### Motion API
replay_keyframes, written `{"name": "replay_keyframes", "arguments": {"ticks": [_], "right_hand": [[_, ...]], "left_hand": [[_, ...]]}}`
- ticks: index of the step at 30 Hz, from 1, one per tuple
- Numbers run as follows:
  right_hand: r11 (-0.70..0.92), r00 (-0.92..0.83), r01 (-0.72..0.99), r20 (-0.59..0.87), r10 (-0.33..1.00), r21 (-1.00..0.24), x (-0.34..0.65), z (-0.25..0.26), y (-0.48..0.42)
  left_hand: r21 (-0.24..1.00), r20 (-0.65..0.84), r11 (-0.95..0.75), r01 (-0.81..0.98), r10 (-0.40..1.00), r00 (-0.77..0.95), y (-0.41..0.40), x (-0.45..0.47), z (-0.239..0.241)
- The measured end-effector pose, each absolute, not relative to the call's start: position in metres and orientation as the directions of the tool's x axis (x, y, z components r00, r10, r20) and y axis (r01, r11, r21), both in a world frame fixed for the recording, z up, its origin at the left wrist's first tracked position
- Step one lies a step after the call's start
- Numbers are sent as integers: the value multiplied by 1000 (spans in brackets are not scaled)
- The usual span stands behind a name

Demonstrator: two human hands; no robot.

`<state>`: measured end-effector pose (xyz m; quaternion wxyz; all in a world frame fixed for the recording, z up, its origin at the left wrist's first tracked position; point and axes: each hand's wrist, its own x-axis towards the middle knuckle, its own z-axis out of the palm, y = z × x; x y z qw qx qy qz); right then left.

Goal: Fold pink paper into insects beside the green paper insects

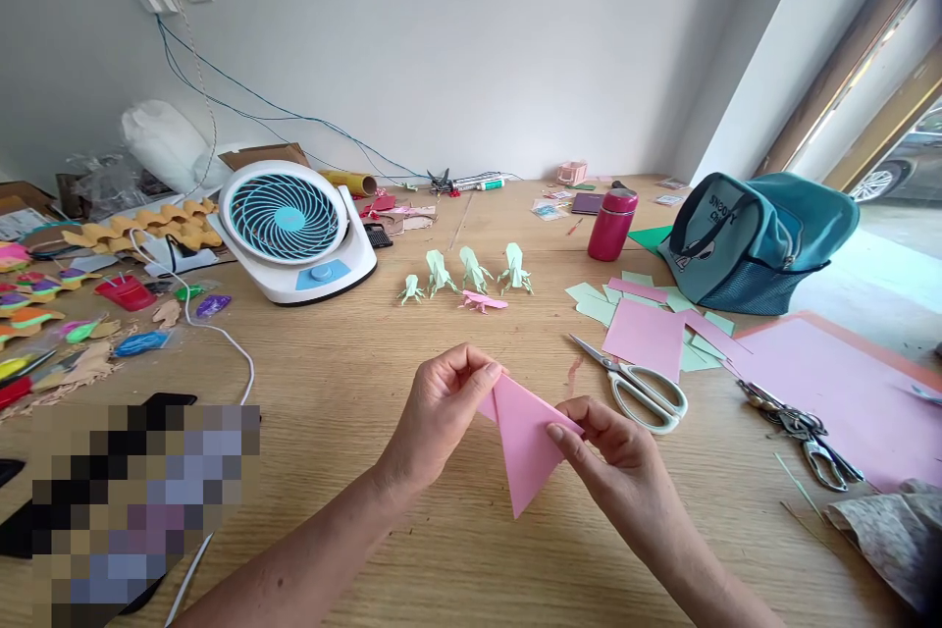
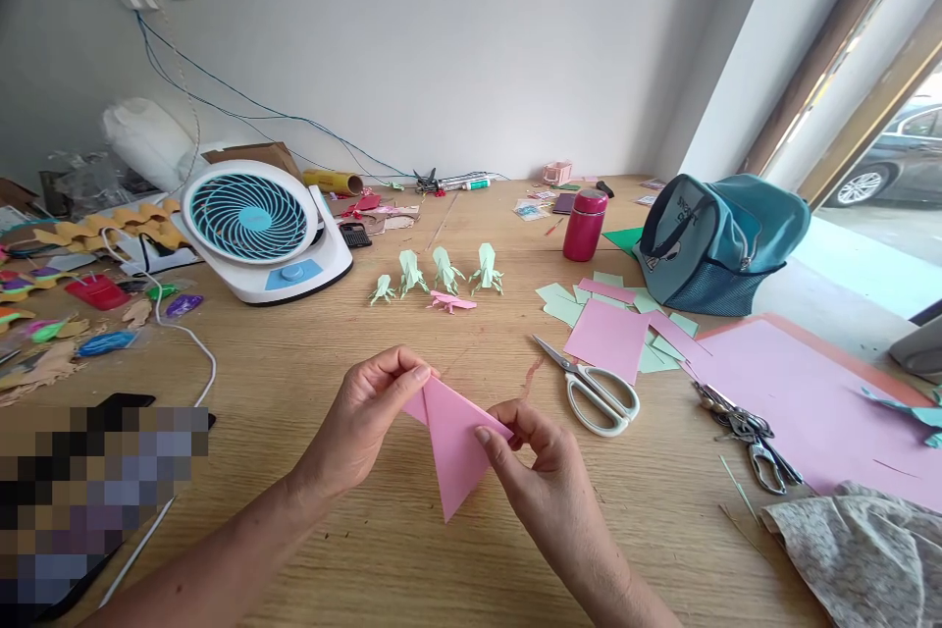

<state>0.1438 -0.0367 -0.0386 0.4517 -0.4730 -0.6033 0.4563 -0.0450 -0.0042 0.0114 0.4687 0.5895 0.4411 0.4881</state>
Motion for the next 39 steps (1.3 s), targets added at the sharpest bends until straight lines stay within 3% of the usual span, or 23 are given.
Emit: {"name": "replay_keyframes", "arguments": {"ticks": [7,10,24,28,31,35,39], "right_hand": [[74,-126,-2,74,989,-997,143,-45,-35],[66,-130,-53,72,989,-996,141,-45,-36],[-48,-240,-78,-28,970,-996,127,-52,-37],[-16,-297,-17,-10,955,-1000,131,-52,-36],[93,-180,248,48,982,-964,146,-46,-30],[154,-16,473,167,986,-868,161,-41,-24],[241,-153,545,188,970,-803,158,-45,-29]], "left_hand": [[959,-61,140,-247,951,304,-3,-41,3],[929,-120,224,-294,935,333,-6,-37,-2],[985,-80,99,-143,987,136,-7,-33,-13],[999,40,-41,10,997,65,-2,-36,-19],[956,151,-157,249,988,42,2,-39,-26],[758,288,-324,566,945,155,8,-41,-45],[490,393,-495,717,860,325,15,-42,-64]]}}
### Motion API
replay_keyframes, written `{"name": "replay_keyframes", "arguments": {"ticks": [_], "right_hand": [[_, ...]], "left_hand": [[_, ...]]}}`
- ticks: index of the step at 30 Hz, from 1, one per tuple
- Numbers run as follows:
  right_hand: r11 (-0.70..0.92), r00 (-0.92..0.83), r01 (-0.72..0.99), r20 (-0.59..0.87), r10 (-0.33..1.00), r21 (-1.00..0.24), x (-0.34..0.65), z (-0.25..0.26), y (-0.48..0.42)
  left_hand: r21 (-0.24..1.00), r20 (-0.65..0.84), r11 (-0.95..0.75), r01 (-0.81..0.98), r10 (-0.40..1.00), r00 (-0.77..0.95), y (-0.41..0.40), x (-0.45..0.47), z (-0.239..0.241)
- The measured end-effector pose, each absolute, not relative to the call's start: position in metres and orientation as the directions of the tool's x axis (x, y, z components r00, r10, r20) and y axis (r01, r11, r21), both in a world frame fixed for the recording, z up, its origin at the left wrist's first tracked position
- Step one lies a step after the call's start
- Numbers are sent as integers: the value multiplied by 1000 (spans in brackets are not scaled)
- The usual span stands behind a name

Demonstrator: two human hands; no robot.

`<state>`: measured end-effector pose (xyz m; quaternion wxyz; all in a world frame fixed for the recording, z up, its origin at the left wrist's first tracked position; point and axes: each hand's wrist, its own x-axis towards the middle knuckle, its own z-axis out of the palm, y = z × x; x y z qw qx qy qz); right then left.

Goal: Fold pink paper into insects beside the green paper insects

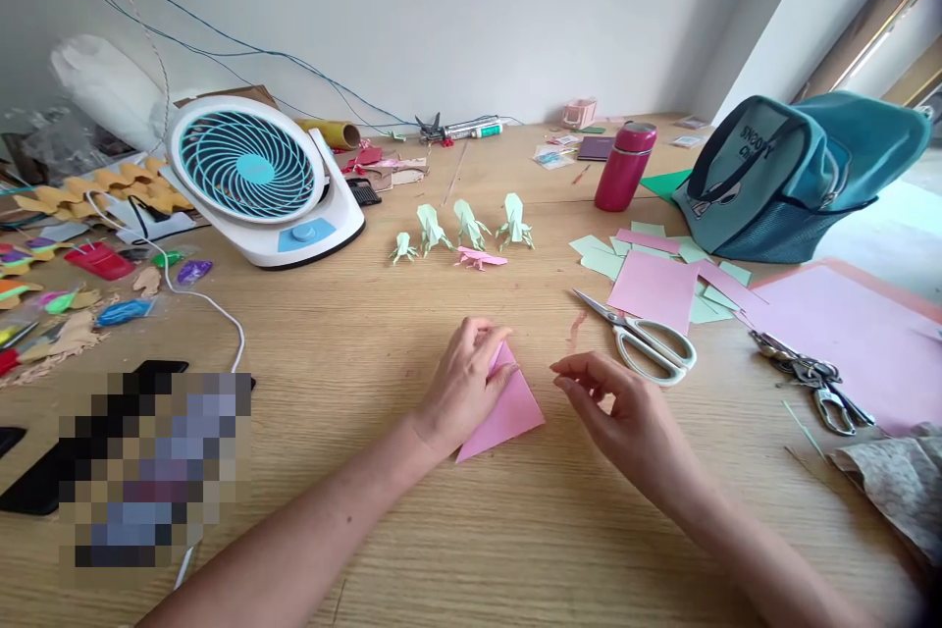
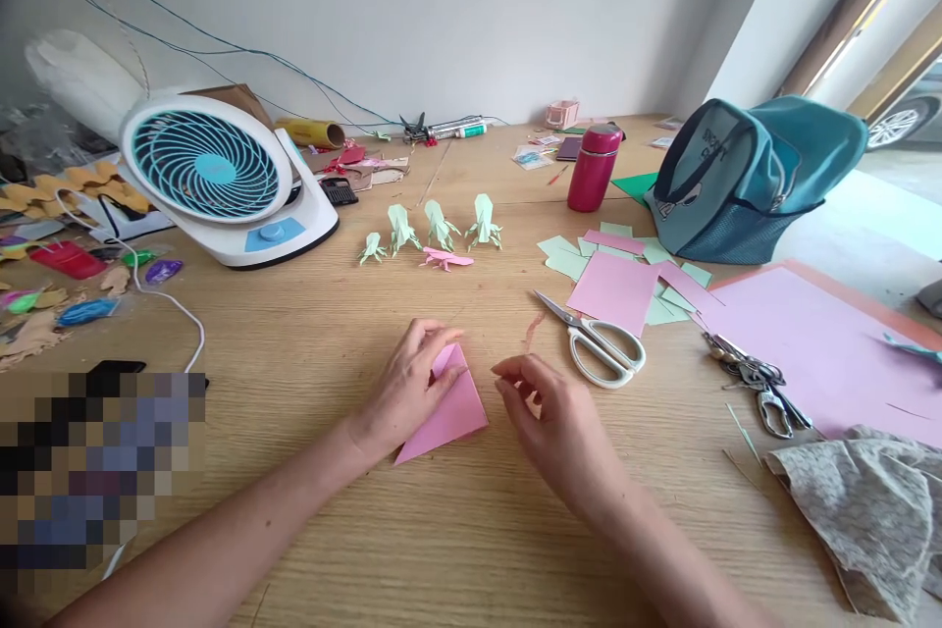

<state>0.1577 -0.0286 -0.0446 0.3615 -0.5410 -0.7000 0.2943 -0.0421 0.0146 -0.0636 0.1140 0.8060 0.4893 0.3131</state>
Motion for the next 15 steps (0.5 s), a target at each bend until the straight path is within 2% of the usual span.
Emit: {"name": "replay_keyframes", "arguments": {"ticks": [3,8,12,15], "right_hand": [[367,-352,598,177,919,-712,157,-50,-40],[570,-535,618,242,809,-541,181,-61,-59],[585,-533,638,260,805,-501,194,-67,-64],[606,-559,627,258,788,-490,195,-68,-65]], "left_hand": [[372,425,-505,779,839,341,13,-44,-67],[385,351,-558,735,825,443,-9,-55,-66],[269,100,-623,734,776,622,-23,-63,-69],[195,-48,-646,738,745,665,-23,-64,-68]]}}
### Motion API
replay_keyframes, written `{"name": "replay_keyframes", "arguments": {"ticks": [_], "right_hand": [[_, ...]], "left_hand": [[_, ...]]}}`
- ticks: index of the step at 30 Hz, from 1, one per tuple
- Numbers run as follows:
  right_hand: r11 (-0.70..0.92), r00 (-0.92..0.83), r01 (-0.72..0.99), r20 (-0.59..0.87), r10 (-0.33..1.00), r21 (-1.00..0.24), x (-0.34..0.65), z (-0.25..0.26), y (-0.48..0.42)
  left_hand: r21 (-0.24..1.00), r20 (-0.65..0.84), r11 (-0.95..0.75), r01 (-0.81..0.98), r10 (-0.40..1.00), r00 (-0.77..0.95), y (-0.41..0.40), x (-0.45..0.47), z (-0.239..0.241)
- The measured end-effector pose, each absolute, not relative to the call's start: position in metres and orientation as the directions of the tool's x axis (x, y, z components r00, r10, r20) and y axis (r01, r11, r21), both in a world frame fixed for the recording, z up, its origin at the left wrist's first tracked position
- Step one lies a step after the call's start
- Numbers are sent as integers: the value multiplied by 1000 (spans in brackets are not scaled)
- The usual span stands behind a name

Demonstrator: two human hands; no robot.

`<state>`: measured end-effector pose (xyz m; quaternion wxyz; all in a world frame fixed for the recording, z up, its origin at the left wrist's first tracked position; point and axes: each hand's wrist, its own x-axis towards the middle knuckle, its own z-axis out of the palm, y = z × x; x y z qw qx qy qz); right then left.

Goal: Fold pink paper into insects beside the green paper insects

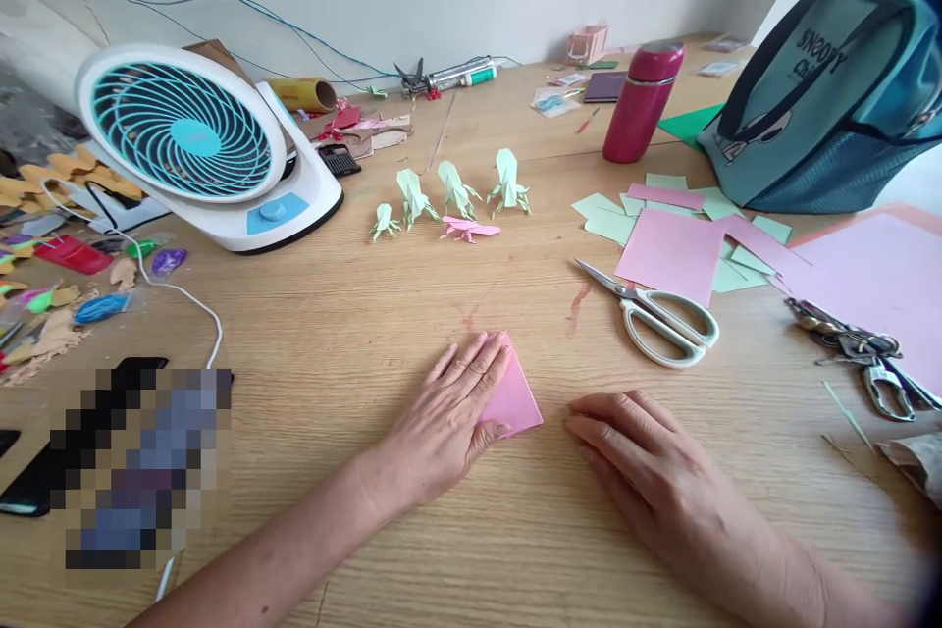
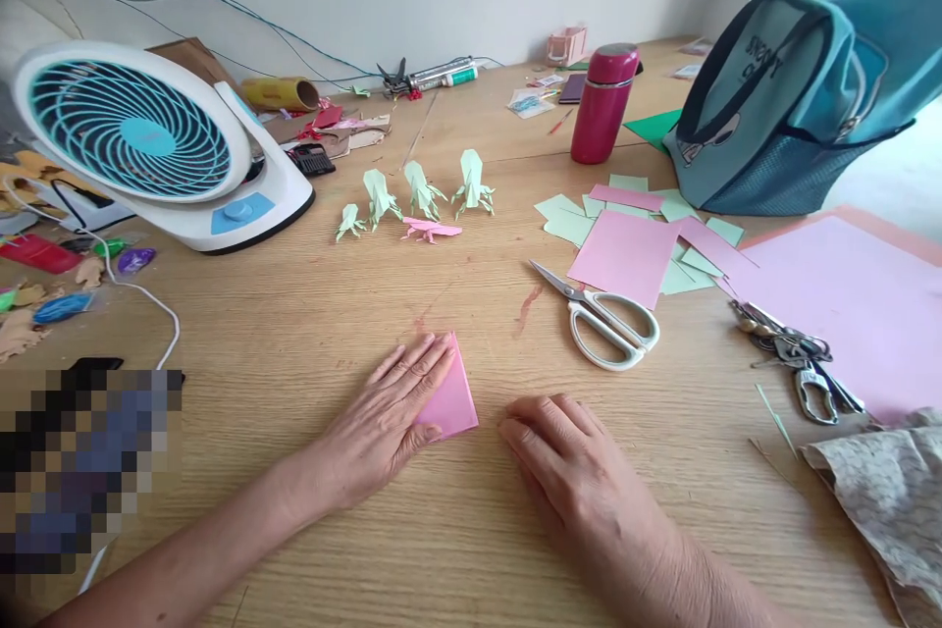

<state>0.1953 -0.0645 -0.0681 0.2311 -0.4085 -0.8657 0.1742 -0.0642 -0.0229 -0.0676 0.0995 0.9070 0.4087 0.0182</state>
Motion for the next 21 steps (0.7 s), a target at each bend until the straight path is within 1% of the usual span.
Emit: {"name": "replay_keyframes", "arguments": {"ticks": [4,7,12,21], "right_hand": [[637,-605,611,243,758,-470,195,-67,-66],[653,-613,611,255,748,-447,196,-67,-65],[698,-642,593,287,711,-402,199,-66,-63],[678,-621,586,290,728,-445,198,-62,-62]], "left_hand": [[130,-87,-677,725,720,688,-20,-63,-62],[108,-109,-672,733,725,680,-20,-58,-60],[128,-91,-655,745,740,667,-25,-49,-61],[189,-116,-706,683,674,729,-21,-49,-62]]}}
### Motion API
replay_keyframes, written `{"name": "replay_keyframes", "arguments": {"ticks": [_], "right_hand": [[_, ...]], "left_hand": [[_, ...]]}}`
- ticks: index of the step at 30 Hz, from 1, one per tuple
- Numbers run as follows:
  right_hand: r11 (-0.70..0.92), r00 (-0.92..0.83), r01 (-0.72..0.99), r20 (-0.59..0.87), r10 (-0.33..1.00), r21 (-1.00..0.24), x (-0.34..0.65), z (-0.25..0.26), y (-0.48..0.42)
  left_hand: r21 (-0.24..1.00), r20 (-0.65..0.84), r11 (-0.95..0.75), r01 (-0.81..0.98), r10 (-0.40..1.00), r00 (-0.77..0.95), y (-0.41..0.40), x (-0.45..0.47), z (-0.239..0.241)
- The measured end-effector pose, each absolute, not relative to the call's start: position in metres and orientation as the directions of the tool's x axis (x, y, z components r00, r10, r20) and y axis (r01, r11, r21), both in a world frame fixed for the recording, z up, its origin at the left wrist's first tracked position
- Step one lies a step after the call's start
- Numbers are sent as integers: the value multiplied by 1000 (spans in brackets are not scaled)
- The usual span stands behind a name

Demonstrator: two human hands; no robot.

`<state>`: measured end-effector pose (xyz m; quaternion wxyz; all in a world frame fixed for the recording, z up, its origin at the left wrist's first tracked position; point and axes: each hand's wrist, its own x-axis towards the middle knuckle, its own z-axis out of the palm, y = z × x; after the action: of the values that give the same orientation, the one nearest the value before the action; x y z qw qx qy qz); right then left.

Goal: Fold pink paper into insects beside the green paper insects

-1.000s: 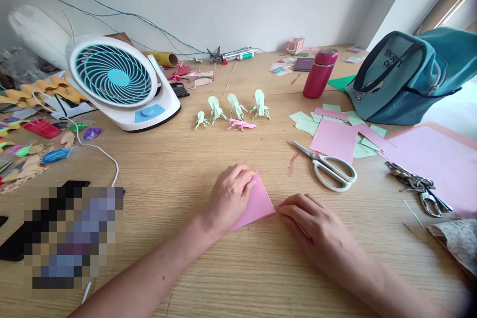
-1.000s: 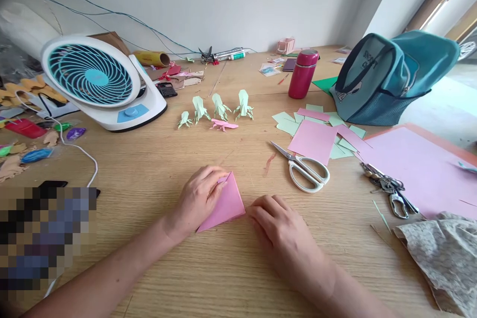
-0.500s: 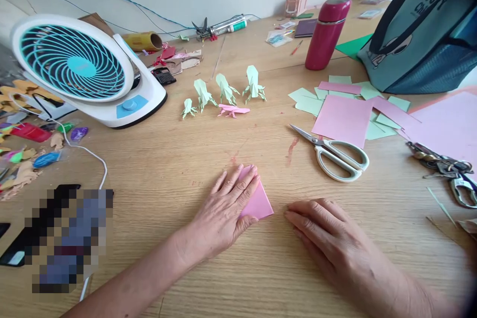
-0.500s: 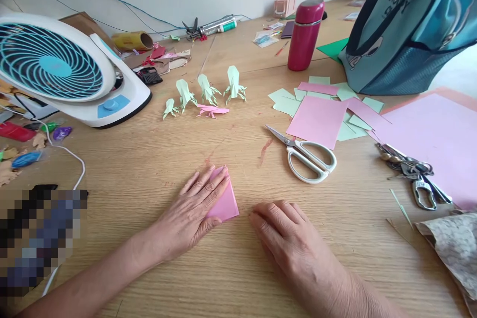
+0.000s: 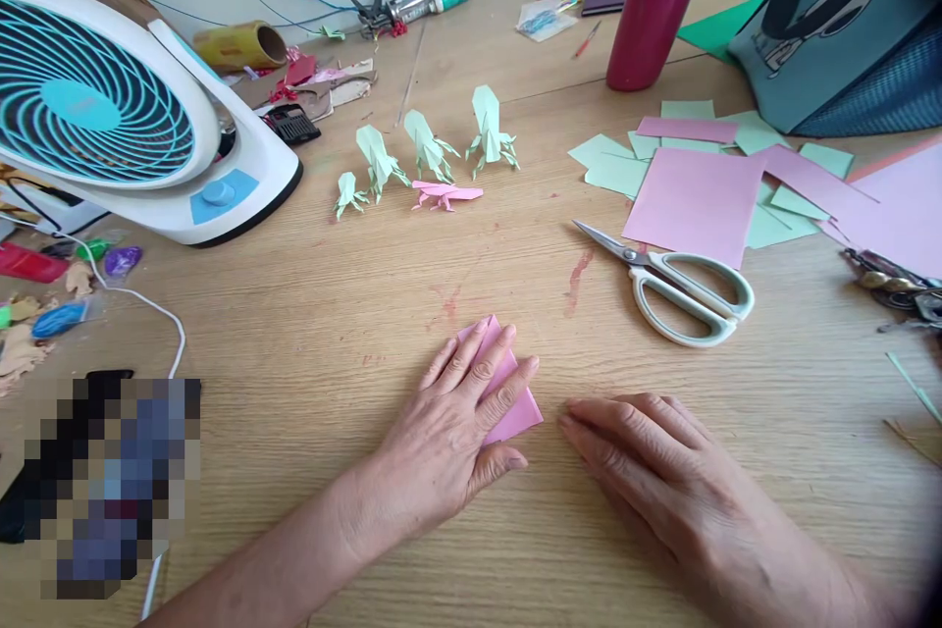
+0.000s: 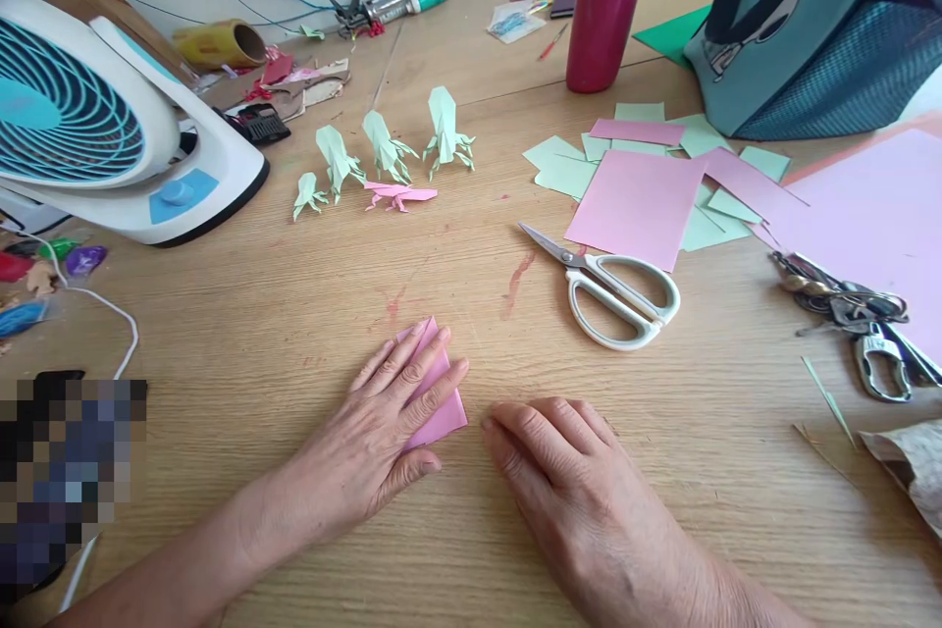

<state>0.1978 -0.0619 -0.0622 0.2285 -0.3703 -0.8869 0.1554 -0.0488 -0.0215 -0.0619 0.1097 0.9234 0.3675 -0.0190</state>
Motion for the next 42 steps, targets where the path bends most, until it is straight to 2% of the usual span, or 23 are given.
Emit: {"name": "replay_keyframes", "arguments": {"ticks": [13,21,27,33,37,42], "right_hand": [[657,-615,591,265,743,-469,194,-64,-62],[627,-574,593,281,769,-506,190,-66,-61],[554,-528,591,238,815,-586,190,-64,-63],[538,-483,580,274,832,-612,192,-66,-62],[531,-465,566,287,837,-631,192,-67,-62],[490,-439,562,262,859,-666,193,-66,-62]], "left_hand": [[208,-111,-679,704,698,707,-22,-45,-55],[300,-40,-694,654,676,735,8,-52,-39],[300,-135,-690,658,653,746,34,-42,-18],[230,-185,-703,673,648,739,34,-38,-15],[285,-164,-675,680,665,729,25,-41,-18],[350,-212,-587,730,710,672,14,-41,-18]]}}
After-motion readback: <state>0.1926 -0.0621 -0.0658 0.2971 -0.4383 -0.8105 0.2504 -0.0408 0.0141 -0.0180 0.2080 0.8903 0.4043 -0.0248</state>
